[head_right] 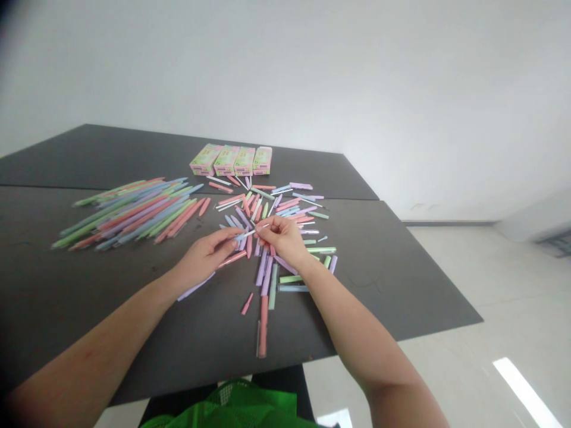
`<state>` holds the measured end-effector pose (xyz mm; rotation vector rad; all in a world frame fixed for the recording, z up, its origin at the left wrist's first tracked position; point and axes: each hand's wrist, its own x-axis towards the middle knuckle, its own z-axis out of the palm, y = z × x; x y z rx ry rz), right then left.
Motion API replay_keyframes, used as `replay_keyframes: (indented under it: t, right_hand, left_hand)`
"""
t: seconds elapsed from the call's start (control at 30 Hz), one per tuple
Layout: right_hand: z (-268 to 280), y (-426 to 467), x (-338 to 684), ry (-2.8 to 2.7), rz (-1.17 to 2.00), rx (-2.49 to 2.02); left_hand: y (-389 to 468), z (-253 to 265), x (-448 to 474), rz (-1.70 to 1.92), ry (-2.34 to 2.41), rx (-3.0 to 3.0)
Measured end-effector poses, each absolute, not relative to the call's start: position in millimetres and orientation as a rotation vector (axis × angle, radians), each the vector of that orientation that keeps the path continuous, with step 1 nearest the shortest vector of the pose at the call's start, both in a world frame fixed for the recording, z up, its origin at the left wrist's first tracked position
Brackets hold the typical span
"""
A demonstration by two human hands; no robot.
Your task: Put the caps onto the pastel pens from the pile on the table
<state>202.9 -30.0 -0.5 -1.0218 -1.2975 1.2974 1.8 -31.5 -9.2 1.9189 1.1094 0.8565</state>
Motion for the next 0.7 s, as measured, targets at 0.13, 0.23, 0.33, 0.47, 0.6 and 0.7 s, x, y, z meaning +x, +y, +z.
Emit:
replay_keyframes:
  t: [0.13, 0.23, 0.33, 0.47, 0.6, 0.7]
  right_hand:
    - [-3, -29, 203, -1.303, 1.311, -1.013]
    - [-2, -30, 203, -1.311, 1.314, -1.004]
    - [-1, -30, 202, -1.294, 1.323, -0.978]
    - [-1, -32, 200, -1.290, 1.334, -0.963]
    - [1, -28, 205, -1.258, 1.314, -0.982]
    - [4, -23, 216, -1.253, 1.160, -1.079]
  left_hand:
    - [-31, -11, 1, 0.842, 1.078, 1.969]
    - [-31, -11, 0, 0.831, 1.105, 2.029]
    - [-31, -9, -1, 0.819, 1.123, 2.056]
    - [-32, -7, -1, 0.799, 1.115, 2.075]
    - [-30, -7, -3, 0.821, 1.162, 2.075]
    - [-27, -6, -6, 0.900, 1.266, 2.049]
